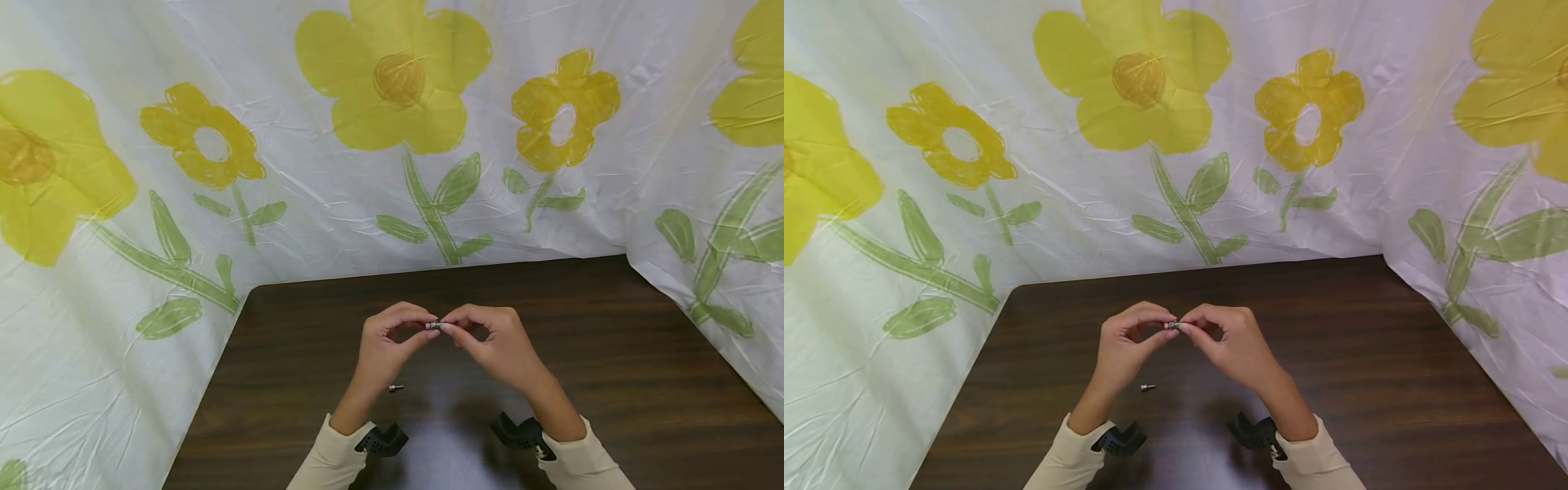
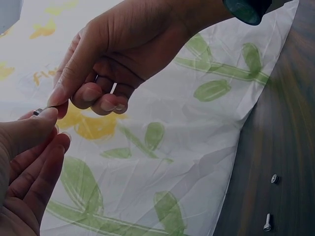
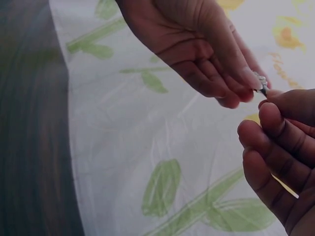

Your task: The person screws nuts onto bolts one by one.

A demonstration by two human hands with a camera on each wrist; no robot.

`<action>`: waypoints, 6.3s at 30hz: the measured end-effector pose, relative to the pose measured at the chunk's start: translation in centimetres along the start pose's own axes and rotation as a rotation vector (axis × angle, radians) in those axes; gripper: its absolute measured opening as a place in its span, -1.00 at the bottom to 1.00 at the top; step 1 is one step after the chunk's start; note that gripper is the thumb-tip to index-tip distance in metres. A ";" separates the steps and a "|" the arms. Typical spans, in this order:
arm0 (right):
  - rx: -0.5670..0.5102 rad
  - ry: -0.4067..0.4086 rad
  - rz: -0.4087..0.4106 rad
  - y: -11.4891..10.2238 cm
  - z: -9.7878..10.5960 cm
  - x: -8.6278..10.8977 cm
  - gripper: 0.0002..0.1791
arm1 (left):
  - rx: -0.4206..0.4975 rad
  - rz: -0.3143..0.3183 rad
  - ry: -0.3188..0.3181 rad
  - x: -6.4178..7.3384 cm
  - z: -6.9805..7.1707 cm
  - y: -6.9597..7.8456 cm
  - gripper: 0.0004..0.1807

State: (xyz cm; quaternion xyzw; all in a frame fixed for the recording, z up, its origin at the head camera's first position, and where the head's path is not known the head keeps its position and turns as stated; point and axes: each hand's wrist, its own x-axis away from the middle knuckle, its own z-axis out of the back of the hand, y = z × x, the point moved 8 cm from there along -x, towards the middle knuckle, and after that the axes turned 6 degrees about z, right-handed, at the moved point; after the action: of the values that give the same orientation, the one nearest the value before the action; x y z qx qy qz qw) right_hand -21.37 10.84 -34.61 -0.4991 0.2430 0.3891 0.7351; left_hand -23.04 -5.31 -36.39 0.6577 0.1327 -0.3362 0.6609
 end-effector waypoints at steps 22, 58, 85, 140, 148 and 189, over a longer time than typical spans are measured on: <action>-0.014 0.010 0.004 -0.2 -0.2 -0.1 -0.80 | 0.003 0.158 0.036 0.3 0.0 -1.3 -0.86; -0.010 -0.004 -0.004 0.0 -0.2 0.0 -0.86 | 0.008 0.097 0.031 0.1 0.0 -0.8 -0.94; -0.010 -0.005 0.007 0.1 -0.1 0.0 -0.78 | -0.006 -0.003 -0.028 0.0 0.1 -0.2 -0.73; 0.000 0.010 -0.012 0.2 0.0 0.0 -0.77 | -0.048 0.053 0.087 0.2 1.0 -0.4 -0.84; -0.012 -0.038 -0.023 0.6 -0.1 0.3 -0.78 | -0.035 0.071 0.017 0.5 0.9 -1.1 -0.88; 0.447 -0.381 -0.267 8.2 -3.4 10.6 -0.83 | -0.797 0.258 -0.400 6.9 -7.1 -9.6 -0.92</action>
State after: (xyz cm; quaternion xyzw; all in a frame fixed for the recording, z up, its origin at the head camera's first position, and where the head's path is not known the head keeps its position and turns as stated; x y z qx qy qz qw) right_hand -21.84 12.86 -48.28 -0.2709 0.1131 0.3127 0.9033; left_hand -21.99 0.56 -48.87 0.2859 0.0384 -0.2943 0.9111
